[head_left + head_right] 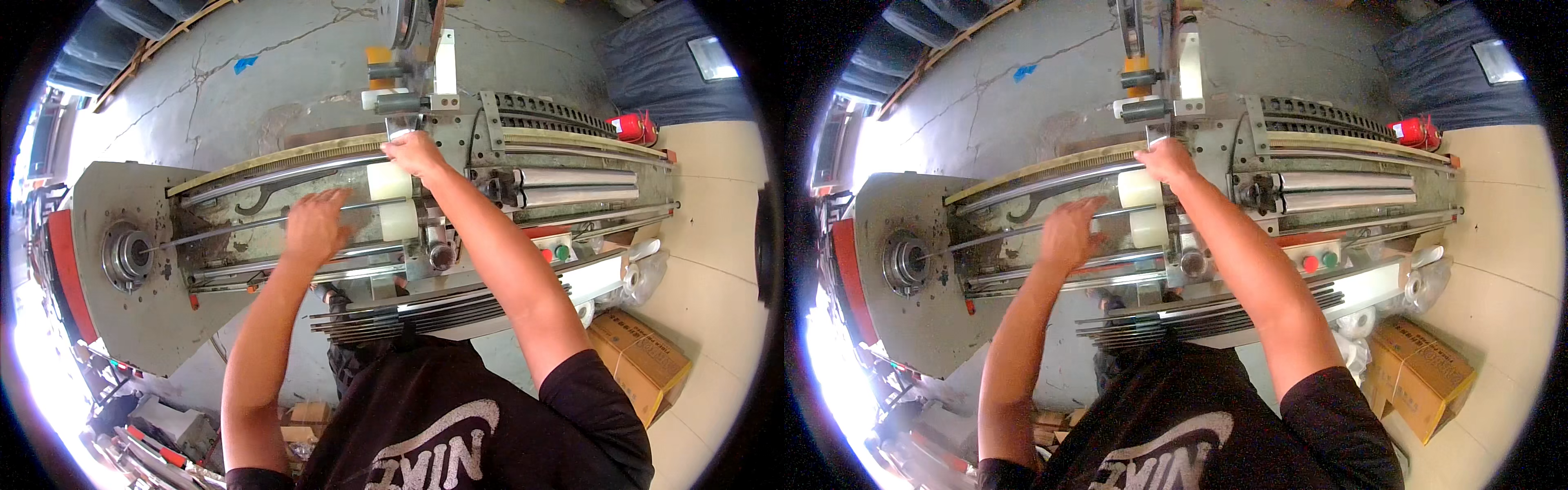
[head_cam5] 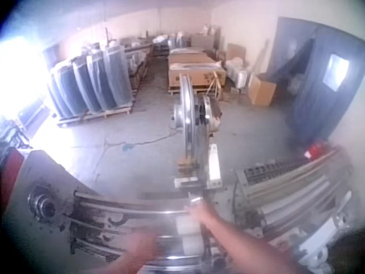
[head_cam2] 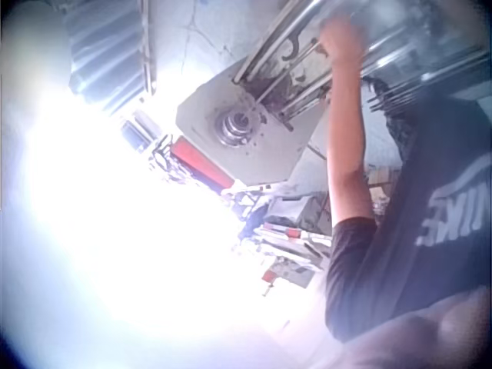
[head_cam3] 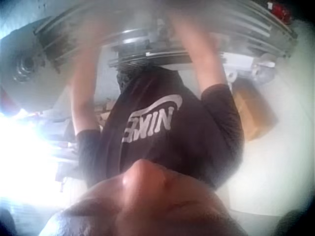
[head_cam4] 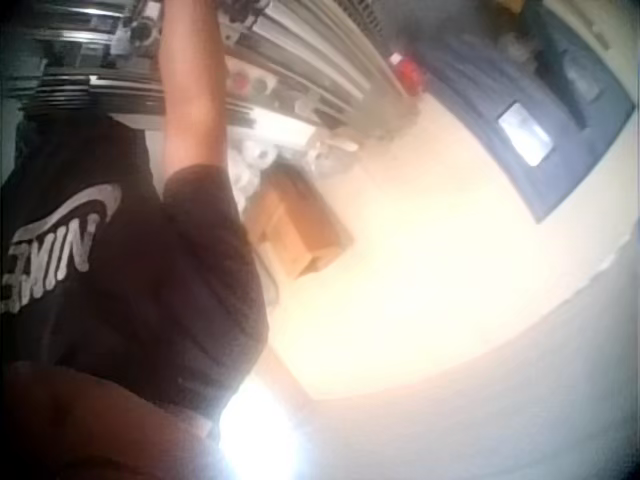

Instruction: The person operates a rod-forming machine by loading metal rods into the mechanism, applying tape to secure the materials, and pressing buttons on the control interface to advance the process. They then gather the finished rods and move them to a separate worktable.

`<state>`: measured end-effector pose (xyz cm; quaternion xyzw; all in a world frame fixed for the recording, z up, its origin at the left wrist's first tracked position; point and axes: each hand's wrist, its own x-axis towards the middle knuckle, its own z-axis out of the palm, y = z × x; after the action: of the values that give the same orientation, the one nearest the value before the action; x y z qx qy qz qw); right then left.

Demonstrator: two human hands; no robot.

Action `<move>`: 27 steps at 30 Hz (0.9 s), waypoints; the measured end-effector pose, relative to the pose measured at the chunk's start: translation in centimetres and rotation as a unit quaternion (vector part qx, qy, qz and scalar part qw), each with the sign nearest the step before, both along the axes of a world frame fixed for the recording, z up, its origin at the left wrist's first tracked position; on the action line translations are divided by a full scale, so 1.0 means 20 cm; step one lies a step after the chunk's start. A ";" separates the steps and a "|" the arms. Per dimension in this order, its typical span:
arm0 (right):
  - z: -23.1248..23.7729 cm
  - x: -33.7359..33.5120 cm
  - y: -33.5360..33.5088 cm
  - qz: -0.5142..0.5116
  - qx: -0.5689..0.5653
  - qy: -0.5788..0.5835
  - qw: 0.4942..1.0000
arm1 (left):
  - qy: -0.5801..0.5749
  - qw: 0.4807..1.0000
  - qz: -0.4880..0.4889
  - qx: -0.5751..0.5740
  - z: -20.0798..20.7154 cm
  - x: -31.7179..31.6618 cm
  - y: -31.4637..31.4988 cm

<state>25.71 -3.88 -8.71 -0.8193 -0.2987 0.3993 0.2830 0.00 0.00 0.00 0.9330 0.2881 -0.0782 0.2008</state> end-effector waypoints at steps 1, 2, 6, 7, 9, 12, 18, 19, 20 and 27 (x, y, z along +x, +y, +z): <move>0.04 0.01 0.00 -0.015 0.011 0.036 0.999 | 0.004 1.000 0.000 -0.003 0.00 0.05 -0.03; 0.08 0.01 -0.01 -0.030 0.021 0.072 0.997 | 0.009 1.000 0.000 -0.005 0.00 0.09 -0.06; 0.22 -0.06 -0.11 -0.054 0.168 0.002 0.984 | -0.044 0.999 -0.019 0.025 -0.08 0.15 -0.12; 0.26 -0.07 -0.14 -0.053 0.161 0.010 0.985 | -0.067 0.997 -0.021 0.033 -0.10 0.15 -0.14; 0.36 -0.05 -0.24 -0.054 0.151 0.024 0.987 | -0.113 0.992 -0.029 0.054 -0.12 0.14 -0.16; 0.34 -0.03 -0.41 -0.141 0.145 0.265 0.943 | -0.090 0.993 -0.034 0.066 -0.11 0.15 -0.15; 0.50 -0.25 -0.72 -0.141 0.144 0.294 0.934 | -0.085 0.991 -0.035 0.093 -0.11 0.11 -0.12; 0.49 -0.26 -0.82 -0.142 0.129 0.305 0.933 | -0.070 0.993 -0.030 0.090 -0.09 0.11 -0.13; 0.50 -0.29 -0.91 -0.133 0.145 0.307 0.931 | -0.055 0.994 -0.025 0.087 -0.06 0.12 -0.13; 0.28 -0.39 -1.50 -0.117 0.045 0.142 0.982 | -0.040 0.995 -0.038 0.077 -0.07 0.12 -0.15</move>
<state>17.89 -33.82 -3.11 -0.7699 -0.1755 0.4619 0.4038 2.50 -2.98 -1.32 0.9585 0.2492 -0.0262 0.1361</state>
